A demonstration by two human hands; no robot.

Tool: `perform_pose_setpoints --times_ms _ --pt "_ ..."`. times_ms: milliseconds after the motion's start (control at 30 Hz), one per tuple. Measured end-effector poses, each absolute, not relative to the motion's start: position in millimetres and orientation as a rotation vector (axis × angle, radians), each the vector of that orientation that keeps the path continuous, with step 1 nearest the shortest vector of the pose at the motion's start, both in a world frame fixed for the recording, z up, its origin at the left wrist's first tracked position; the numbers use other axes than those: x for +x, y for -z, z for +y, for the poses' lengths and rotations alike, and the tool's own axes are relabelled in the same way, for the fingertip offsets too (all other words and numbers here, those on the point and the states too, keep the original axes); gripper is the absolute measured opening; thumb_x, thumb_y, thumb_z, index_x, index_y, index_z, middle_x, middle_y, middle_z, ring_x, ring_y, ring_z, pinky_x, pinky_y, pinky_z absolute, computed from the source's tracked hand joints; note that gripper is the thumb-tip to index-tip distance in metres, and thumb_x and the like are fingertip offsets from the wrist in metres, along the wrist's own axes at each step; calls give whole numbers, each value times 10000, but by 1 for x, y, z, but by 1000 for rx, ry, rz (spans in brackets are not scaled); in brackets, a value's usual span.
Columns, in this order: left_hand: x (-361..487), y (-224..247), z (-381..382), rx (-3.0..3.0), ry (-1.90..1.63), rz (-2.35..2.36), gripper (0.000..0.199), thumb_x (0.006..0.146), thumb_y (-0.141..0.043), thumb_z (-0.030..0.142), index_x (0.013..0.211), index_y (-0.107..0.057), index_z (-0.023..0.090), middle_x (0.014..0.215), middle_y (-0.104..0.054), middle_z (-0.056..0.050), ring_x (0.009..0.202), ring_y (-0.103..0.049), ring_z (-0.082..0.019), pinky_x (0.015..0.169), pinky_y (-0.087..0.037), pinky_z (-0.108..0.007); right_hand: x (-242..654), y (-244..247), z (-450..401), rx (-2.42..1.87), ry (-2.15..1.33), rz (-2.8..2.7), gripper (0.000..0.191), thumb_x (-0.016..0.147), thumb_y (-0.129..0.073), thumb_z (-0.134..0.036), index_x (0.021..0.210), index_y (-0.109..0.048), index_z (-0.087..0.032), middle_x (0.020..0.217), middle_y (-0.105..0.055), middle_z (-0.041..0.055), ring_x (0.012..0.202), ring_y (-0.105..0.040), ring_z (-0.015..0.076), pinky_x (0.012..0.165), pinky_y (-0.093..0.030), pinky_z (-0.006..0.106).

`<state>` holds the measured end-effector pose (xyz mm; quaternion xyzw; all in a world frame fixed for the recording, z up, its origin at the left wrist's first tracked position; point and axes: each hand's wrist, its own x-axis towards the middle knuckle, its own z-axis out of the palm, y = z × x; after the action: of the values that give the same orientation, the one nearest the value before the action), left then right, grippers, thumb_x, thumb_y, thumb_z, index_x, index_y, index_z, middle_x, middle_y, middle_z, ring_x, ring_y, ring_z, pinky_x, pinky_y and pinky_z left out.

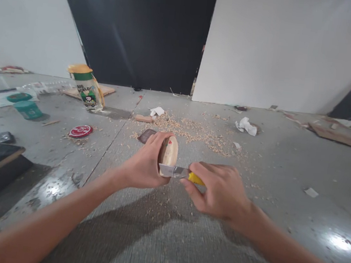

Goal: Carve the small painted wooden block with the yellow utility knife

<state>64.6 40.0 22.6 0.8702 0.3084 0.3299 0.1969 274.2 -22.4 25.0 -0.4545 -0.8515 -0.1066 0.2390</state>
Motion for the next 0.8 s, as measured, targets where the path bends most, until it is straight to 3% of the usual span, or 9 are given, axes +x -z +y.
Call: perform_pose_setpoints --times_ms 367,500,633,800 --pt "62 -29 46 2320 -885 879 697 624 -641 188 1260 -357 177 1180 -503 -118 1073 -508 -274 916 -456 -420 276 -23 -19 -1270 401 -2274 340 932 -435 -432 735 -563 -186 567 -586 -11 442 -467 124 463 -220 268" --pt "54 -33 44 2356 -863 912 676 673 -642 234 1271 -333 174 1168 -505 -133 1050 -521 -279 873 -477 -420 295 -27 -7 -1451 362 -2186 331 949 -415 -436 801 -586 -195 572 -586 -14 432 -475 122 467 -238 251" --pt "44 -37 40 2451 -876 985 676 717 -649 269 1304 -325 181 1257 -479 -157 1105 -510 -301 900 -471 -447 317 -33 6 -1662 373 -1990 341 943 -420 -477 781 -565 -214 524 -523 -29 455 -469 137 496 -265 255" --pt "47 -35 37 2502 -890 981 729 673 -677 249 1311 -329 178 1252 -481 -157 1163 -469 -321 964 -433 -485 299 -36 -9 -1490 165 -2168 308 934 -432 -437 754 -541 -212 537 -508 -41 461 -446 121 510 -278 252"
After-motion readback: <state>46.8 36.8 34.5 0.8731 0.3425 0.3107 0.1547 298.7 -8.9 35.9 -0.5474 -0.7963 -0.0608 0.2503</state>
